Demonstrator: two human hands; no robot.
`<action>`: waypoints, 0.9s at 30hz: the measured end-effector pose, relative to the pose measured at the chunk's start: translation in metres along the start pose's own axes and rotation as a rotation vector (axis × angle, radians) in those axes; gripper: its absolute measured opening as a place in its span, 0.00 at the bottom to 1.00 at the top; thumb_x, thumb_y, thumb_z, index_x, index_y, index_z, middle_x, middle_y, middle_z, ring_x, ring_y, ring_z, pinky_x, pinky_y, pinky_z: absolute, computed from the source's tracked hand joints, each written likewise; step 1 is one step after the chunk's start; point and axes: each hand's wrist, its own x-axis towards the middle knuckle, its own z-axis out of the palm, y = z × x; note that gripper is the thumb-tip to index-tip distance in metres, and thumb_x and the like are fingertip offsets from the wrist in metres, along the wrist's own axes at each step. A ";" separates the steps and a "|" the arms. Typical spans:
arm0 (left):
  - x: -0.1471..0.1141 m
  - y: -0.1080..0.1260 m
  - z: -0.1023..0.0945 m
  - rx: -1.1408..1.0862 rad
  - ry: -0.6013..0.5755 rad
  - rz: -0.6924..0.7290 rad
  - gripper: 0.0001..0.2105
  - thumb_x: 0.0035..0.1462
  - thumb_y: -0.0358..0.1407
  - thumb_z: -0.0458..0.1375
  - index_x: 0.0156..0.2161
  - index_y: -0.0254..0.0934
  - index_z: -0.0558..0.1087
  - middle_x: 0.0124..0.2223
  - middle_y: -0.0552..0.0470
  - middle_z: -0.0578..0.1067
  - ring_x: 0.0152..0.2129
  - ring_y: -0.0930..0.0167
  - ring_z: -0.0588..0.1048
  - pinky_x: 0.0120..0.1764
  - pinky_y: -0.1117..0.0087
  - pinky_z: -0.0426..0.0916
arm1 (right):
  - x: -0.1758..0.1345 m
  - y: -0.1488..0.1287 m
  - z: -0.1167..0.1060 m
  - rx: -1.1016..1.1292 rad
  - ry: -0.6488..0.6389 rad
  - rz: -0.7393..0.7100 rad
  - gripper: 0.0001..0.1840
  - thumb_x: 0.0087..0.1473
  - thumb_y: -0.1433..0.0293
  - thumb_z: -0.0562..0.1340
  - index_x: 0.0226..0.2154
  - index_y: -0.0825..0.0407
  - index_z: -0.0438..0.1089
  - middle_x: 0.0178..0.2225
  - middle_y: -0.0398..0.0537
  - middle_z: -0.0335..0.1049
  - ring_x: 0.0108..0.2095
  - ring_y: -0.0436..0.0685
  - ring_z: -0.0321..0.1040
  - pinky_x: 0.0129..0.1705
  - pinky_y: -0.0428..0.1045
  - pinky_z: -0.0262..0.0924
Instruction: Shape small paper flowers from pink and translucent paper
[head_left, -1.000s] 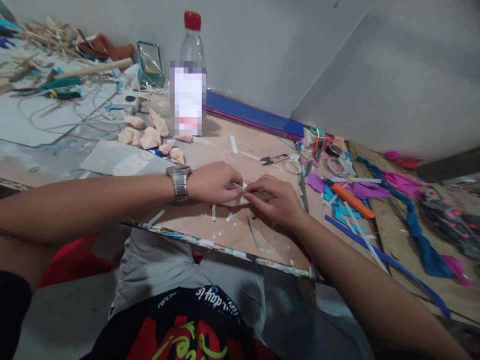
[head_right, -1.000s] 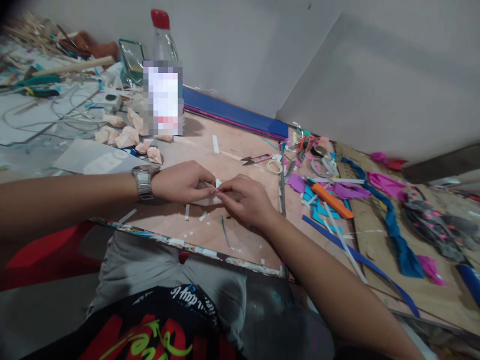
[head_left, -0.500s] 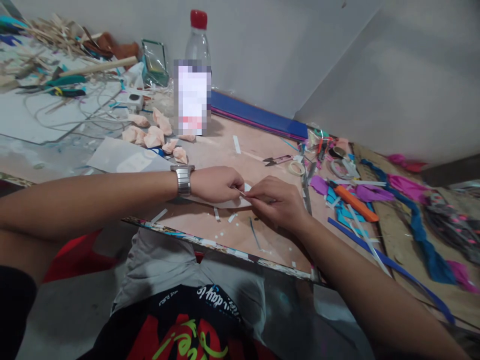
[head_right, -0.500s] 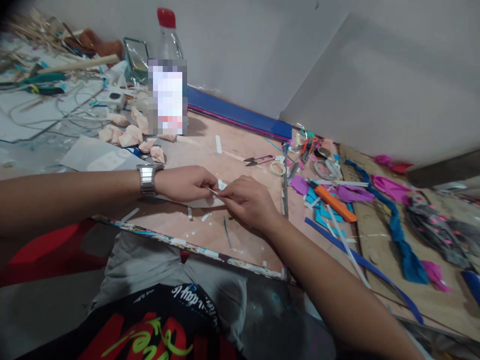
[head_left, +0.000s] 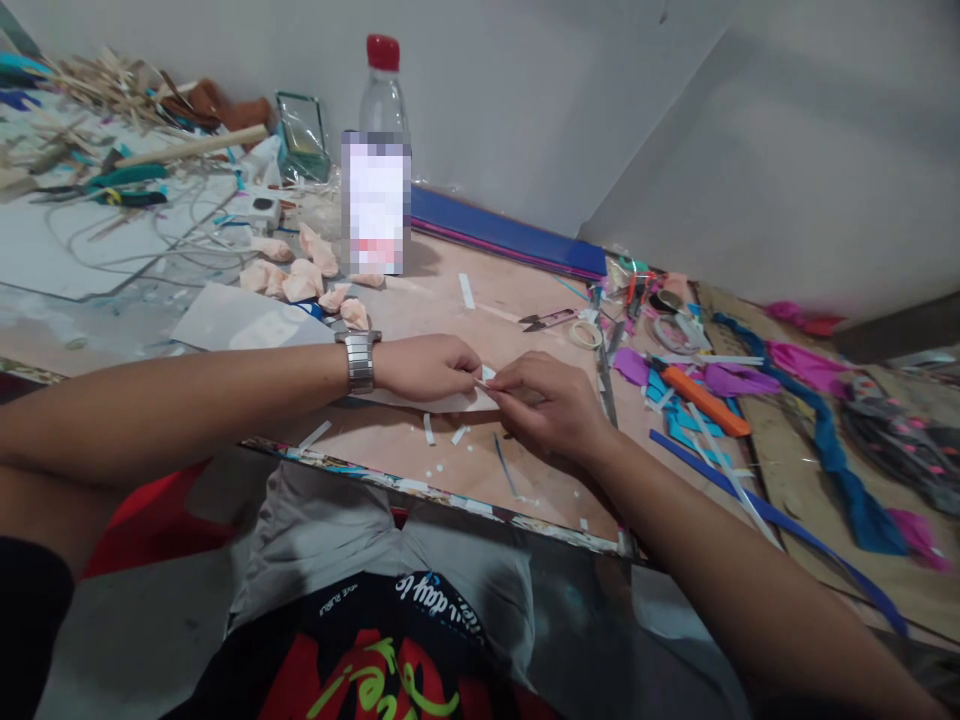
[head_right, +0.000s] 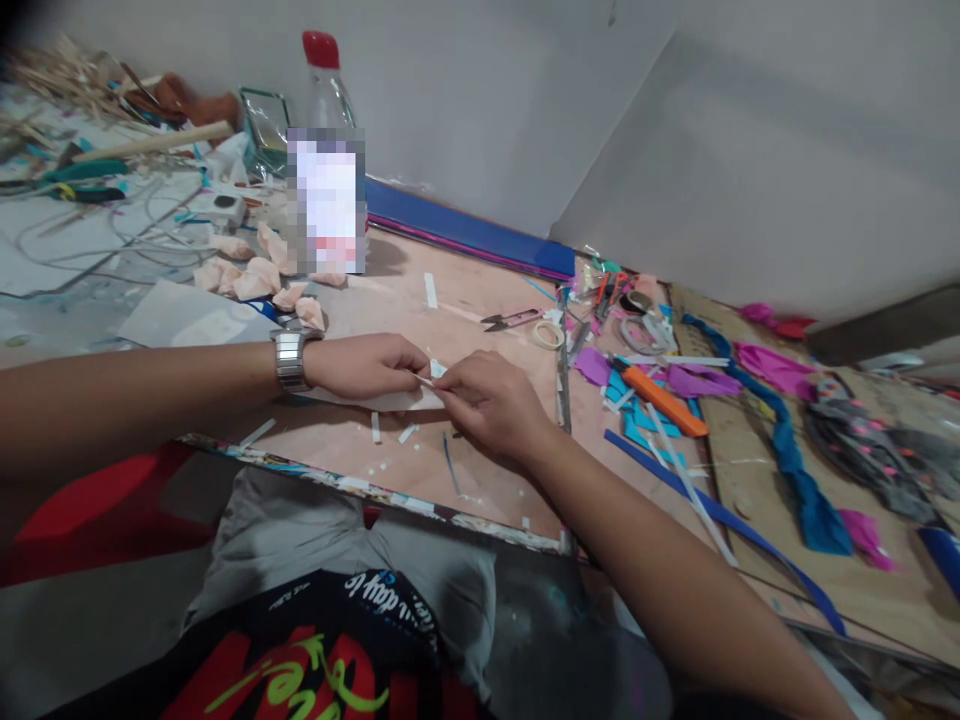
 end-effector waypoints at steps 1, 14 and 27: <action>0.000 0.000 0.000 -0.007 -0.005 -0.005 0.12 0.59 0.38 0.51 0.31 0.35 0.73 0.28 0.54 0.71 0.25 0.73 0.66 0.31 0.70 0.58 | 0.000 0.000 0.000 -0.001 -0.001 0.011 0.05 0.64 0.67 0.65 0.38 0.47 0.78 0.34 0.48 0.82 0.36 0.58 0.76 0.42 0.56 0.69; -0.001 0.001 -0.001 -0.002 -0.013 0.036 0.16 0.64 0.45 0.53 0.36 0.34 0.76 0.29 0.54 0.70 0.26 0.73 0.65 0.31 0.71 0.57 | -0.001 0.002 0.001 -0.043 0.026 -0.010 0.04 0.62 0.70 0.65 0.38 0.48 0.78 0.34 0.48 0.82 0.35 0.58 0.76 0.41 0.56 0.67; -0.001 0.003 0.000 -0.037 -0.030 0.075 0.09 0.60 0.38 0.54 0.33 0.36 0.72 0.29 0.56 0.69 0.27 0.74 0.64 0.32 0.71 0.58 | 0.002 0.001 -0.001 0.006 0.012 -0.078 0.07 0.65 0.68 0.64 0.41 0.45 0.81 0.35 0.47 0.83 0.35 0.58 0.77 0.42 0.57 0.68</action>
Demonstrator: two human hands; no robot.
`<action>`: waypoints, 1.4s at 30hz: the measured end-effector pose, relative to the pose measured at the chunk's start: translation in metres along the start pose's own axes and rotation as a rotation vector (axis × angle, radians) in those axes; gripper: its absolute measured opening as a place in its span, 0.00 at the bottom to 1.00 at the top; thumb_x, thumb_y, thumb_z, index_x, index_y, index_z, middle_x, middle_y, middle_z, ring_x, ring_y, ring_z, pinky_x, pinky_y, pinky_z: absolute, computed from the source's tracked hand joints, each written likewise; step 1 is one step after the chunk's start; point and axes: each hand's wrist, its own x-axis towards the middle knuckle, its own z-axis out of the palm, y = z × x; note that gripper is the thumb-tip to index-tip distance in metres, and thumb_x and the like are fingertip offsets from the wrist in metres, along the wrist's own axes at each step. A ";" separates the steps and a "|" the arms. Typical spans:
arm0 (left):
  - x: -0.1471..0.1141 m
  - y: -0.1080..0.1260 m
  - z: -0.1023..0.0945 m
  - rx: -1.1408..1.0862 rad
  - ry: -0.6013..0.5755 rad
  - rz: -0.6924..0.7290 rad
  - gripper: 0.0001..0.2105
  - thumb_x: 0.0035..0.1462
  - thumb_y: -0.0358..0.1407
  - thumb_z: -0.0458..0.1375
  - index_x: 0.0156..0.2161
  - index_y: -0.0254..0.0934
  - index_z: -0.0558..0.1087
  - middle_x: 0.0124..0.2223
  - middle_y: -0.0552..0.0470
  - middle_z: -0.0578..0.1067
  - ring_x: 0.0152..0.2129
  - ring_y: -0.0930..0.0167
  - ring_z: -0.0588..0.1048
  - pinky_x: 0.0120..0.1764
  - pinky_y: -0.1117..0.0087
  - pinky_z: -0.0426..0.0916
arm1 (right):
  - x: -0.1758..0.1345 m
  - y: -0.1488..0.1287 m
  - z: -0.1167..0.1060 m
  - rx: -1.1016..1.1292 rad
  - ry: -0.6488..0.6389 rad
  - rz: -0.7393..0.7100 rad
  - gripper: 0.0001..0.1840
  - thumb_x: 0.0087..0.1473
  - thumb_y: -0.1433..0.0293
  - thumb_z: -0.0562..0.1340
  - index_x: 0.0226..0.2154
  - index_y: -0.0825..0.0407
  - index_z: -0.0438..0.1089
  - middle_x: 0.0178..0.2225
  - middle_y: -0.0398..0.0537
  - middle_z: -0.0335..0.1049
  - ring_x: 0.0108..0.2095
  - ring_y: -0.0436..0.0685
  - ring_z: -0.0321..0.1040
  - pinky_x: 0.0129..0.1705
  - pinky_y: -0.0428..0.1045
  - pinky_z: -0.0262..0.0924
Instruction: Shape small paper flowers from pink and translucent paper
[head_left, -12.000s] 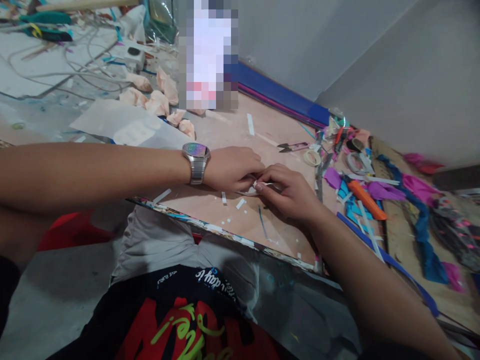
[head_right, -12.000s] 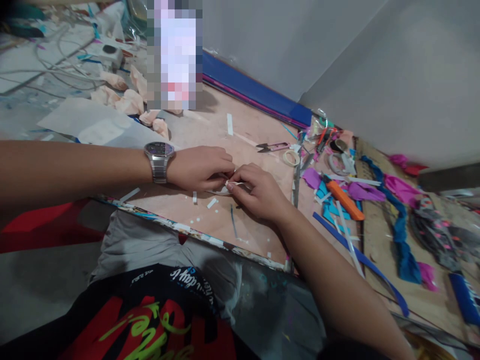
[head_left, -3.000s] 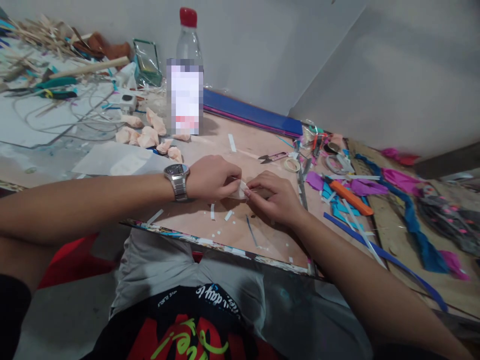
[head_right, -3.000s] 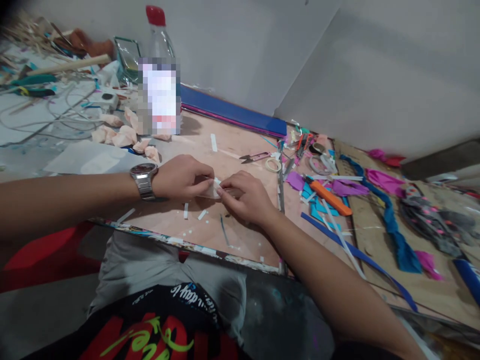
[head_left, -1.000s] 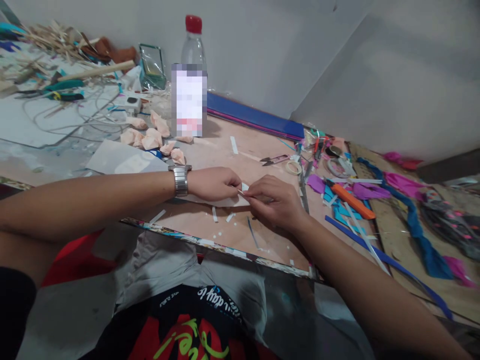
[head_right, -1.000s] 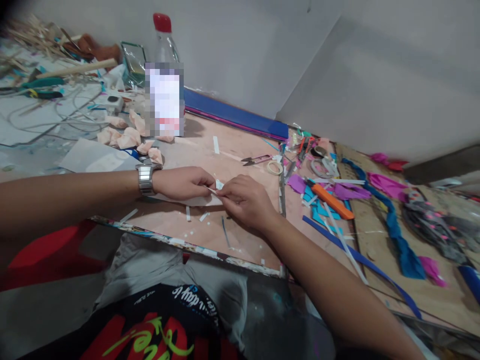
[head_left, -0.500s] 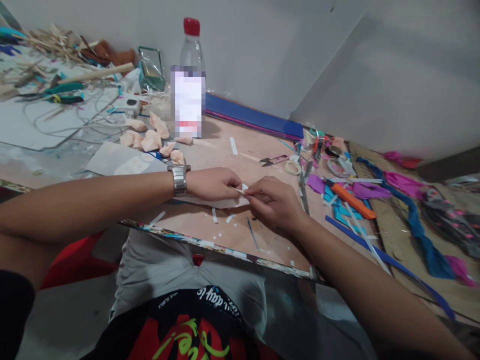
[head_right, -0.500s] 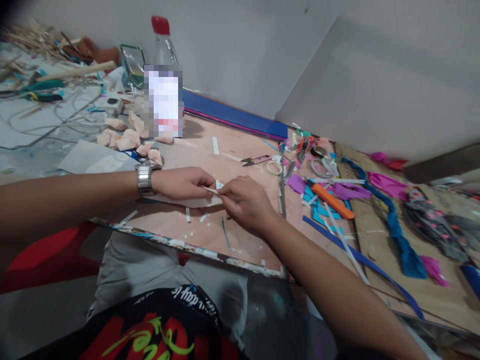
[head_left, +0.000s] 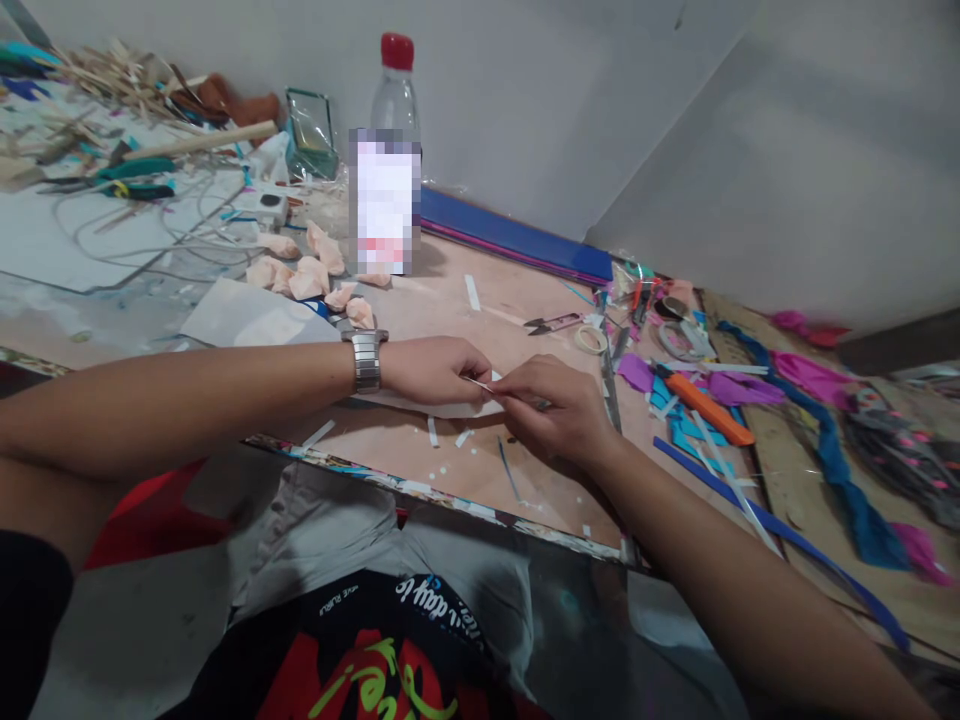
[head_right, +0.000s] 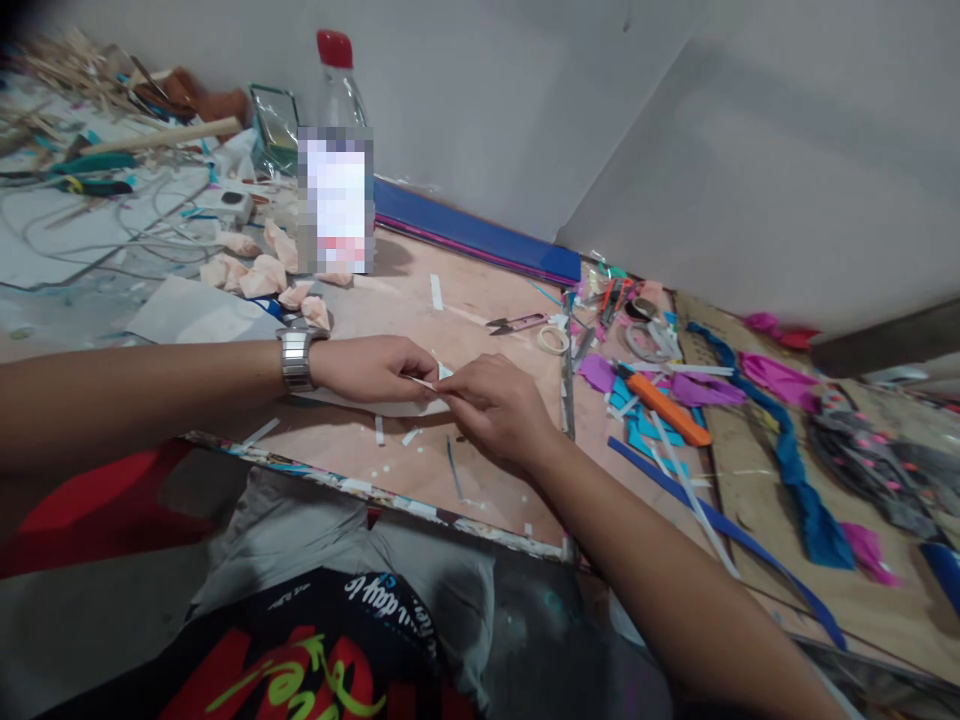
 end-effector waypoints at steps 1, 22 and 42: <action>0.000 0.001 0.000 -0.001 0.001 0.000 0.09 0.60 0.39 0.54 0.33 0.36 0.72 0.29 0.56 0.69 0.27 0.74 0.65 0.32 0.71 0.58 | 0.000 0.000 0.000 -0.001 0.001 -0.005 0.08 0.65 0.68 0.64 0.41 0.45 0.81 0.34 0.47 0.83 0.35 0.58 0.77 0.42 0.57 0.68; -0.002 0.002 0.002 0.079 0.026 -0.029 0.16 0.65 0.44 0.52 0.40 0.35 0.77 0.34 0.51 0.76 0.30 0.72 0.68 0.34 0.71 0.58 | -0.001 -0.002 0.001 0.034 0.039 0.021 0.04 0.64 0.69 0.66 0.40 0.48 0.79 0.35 0.48 0.82 0.36 0.56 0.77 0.39 0.53 0.68; 0.001 -0.003 0.000 0.041 0.000 -0.040 0.19 0.67 0.43 0.51 0.44 0.33 0.80 0.39 0.49 0.80 0.33 0.70 0.72 0.38 0.70 0.61 | -0.001 0.000 0.000 0.046 -0.001 0.015 0.06 0.64 0.71 0.65 0.41 0.48 0.79 0.37 0.49 0.83 0.37 0.56 0.78 0.41 0.53 0.70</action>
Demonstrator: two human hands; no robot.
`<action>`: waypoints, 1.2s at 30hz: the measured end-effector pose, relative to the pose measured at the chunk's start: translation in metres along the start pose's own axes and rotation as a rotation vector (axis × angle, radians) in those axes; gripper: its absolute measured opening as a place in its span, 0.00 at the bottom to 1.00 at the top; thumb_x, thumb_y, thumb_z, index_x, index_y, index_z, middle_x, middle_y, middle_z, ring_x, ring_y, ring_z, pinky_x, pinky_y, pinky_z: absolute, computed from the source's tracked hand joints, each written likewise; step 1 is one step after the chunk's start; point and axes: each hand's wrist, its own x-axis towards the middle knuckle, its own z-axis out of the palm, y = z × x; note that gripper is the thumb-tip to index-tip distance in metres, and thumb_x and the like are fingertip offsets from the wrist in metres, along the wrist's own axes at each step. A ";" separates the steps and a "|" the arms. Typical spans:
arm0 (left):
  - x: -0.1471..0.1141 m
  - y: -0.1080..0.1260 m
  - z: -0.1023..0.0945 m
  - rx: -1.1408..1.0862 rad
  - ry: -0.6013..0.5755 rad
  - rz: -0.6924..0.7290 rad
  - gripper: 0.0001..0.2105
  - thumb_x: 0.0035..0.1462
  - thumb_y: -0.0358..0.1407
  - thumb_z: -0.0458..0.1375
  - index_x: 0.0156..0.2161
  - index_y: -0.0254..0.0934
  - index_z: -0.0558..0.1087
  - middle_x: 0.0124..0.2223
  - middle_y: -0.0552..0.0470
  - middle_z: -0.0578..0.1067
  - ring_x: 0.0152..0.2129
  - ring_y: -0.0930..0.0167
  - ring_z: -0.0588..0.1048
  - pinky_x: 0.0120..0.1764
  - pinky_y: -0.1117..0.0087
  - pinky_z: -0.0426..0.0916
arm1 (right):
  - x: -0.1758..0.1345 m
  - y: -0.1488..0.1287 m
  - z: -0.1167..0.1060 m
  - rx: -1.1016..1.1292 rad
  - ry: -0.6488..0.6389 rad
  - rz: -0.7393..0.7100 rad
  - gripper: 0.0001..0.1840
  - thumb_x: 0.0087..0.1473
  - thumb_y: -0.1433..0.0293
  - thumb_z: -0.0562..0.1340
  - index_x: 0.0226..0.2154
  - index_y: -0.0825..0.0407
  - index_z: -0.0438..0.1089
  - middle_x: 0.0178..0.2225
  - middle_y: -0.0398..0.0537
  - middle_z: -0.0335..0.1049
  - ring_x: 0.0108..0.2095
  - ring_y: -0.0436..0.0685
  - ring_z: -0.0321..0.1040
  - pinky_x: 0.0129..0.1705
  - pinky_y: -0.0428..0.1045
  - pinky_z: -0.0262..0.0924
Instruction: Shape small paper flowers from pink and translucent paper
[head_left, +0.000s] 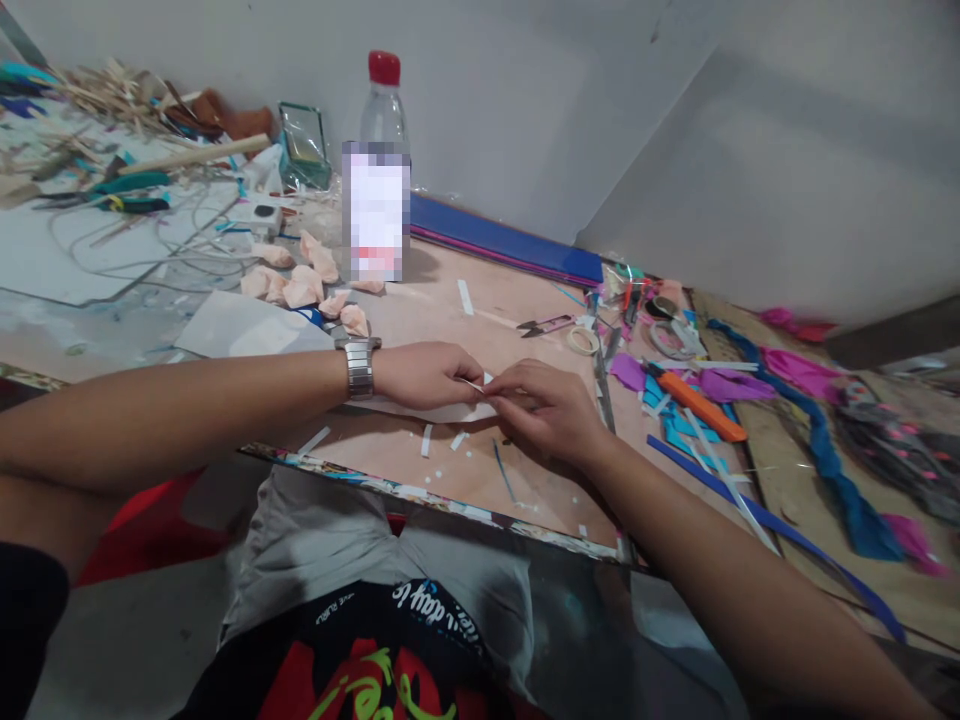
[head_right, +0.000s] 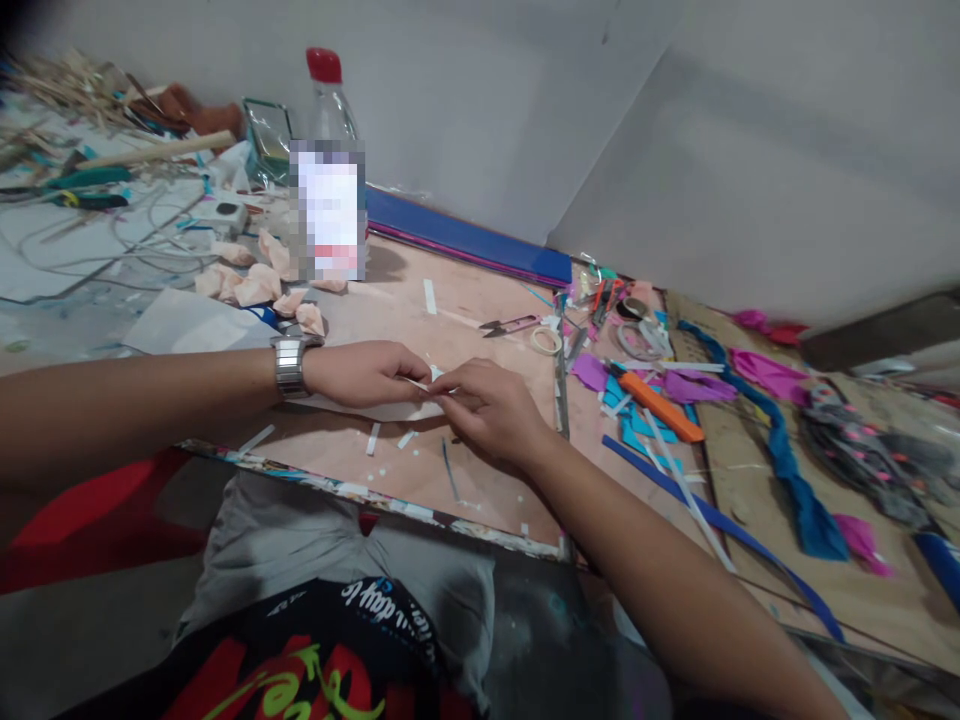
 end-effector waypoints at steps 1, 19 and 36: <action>0.000 0.000 0.000 -0.002 -0.002 -0.003 0.19 0.66 0.43 0.51 0.44 0.32 0.80 0.39 0.49 0.80 0.33 0.70 0.72 0.38 0.70 0.61 | 0.000 0.000 0.000 -0.003 -0.003 0.004 0.06 0.64 0.71 0.65 0.41 0.48 0.79 0.37 0.49 0.83 0.37 0.56 0.78 0.40 0.53 0.70; 0.000 0.002 -0.002 -0.109 0.006 -0.062 0.19 0.65 0.47 0.51 0.32 0.35 0.72 0.29 0.53 0.71 0.26 0.73 0.65 0.32 0.70 0.57 | 0.000 0.002 0.001 -0.062 -0.023 -0.050 0.06 0.63 0.72 0.63 0.38 0.48 0.78 0.35 0.48 0.82 0.37 0.59 0.78 0.44 0.57 0.69; -0.001 0.005 0.002 -0.067 0.088 -0.031 0.15 0.63 0.44 0.55 0.32 0.34 0.73 0.26 0.57 0.67 0.25 0.75 0.62 0.30 0.71 0.54 | 0.000 -0.002 0.001 -0.125 0.045 -0.015 0.04 0.65 0.66 0.66 0.39 0.47 0.78 0.36 0.47 0.82 0.37 0.59 0.77 0.43 0.57 0.66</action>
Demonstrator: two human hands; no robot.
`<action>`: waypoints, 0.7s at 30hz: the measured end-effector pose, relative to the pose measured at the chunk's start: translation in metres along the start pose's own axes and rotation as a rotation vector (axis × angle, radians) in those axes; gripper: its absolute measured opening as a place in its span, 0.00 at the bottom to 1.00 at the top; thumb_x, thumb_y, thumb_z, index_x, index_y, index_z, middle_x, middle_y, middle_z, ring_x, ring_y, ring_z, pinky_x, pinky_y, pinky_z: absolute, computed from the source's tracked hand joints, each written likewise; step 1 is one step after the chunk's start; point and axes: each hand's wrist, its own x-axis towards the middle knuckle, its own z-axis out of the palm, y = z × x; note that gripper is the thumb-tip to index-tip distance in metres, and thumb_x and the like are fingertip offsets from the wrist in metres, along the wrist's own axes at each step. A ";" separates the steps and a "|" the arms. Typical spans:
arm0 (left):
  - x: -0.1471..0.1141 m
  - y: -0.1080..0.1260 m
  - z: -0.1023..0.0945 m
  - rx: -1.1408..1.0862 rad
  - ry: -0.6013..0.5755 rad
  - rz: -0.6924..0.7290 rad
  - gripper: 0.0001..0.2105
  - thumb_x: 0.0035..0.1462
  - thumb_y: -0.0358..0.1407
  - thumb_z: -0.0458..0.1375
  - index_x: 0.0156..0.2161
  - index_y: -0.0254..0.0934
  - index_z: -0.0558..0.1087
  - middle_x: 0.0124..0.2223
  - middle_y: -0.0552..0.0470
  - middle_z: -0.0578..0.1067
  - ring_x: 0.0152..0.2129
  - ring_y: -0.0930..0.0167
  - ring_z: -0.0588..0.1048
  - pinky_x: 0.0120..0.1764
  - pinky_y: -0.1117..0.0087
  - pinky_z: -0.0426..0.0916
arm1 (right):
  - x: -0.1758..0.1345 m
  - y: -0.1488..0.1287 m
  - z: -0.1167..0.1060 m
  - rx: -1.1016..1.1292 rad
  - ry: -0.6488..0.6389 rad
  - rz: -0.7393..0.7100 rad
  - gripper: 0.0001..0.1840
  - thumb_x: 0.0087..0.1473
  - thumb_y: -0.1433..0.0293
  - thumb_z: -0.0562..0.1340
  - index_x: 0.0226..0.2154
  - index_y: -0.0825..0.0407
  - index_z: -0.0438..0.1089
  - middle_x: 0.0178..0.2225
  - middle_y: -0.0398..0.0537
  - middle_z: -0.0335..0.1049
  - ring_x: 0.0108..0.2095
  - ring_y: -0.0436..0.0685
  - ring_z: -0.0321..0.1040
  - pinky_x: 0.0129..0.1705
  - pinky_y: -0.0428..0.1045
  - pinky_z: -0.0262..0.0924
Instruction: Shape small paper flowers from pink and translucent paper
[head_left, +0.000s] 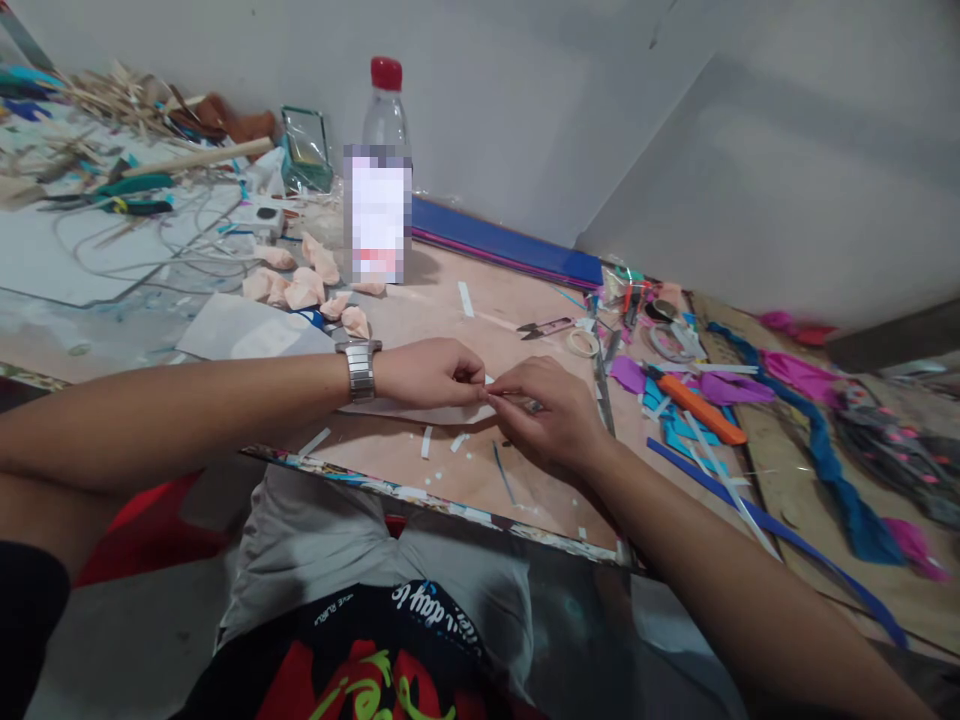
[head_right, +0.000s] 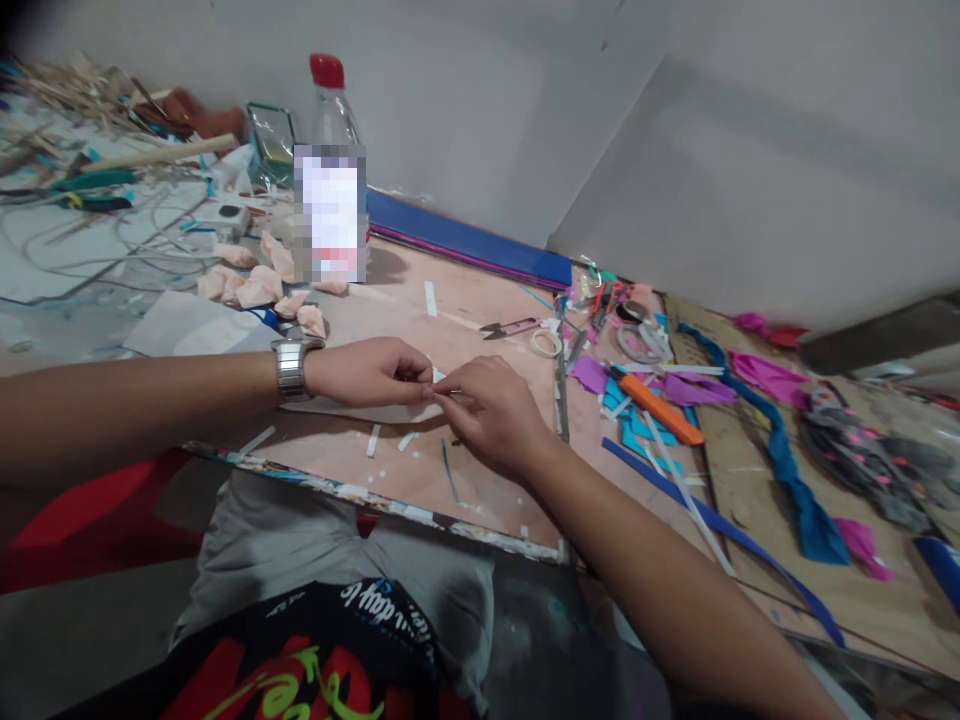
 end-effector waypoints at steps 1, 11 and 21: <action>0.000 0.000 0.000 -0.008 0.005 0.003 0.15 0.63 0.44 0.55 0.32 0.35 0.73 0.26 0.57 0.67 0.25 0.75 0.62 0.30 0.71 0.54 | 0.000 0.000 0.000 0.000 0.001 0.010 0.04 0.65 0.66 0.66 0.39 0.47 0.78 0.36 0.47 0.83 0.36 0.59 0.77 0.43 0.57 0.66; -0.002 0.003 0.000 0.110 0.124 0.060 0.14 0.64 0.42 0.57 0.31 0.35 0.74 0.26 0.56 0.70 0.23 0.75 0.62 0.30 0.71 0.52 | 0.001 -0.001 -0.001 -0.016 0.002 0.027 0.05 0.66 0.65 0.66 0.39 0.47 0.78 0.35 0.48 0.82 0.36 0.60 0.77 0.43 0.58 0.66; -0.003 0.002 0.005 0.453 0.240 0.116 0.14 0.68 0.43 0.54 0.40 0.38 0.80 0.31 0.50 0.80 0.25 0.71 0.71 0.31 0.69 0.52 | -0.001 0.001 0.000 -0.049 0.027 0.068 0.06 0.66 0.64 0.66 0.38 0.47 0.78 0.35 0.48 0.82 0.36 0.60 0.77 0.42 0.58 0.66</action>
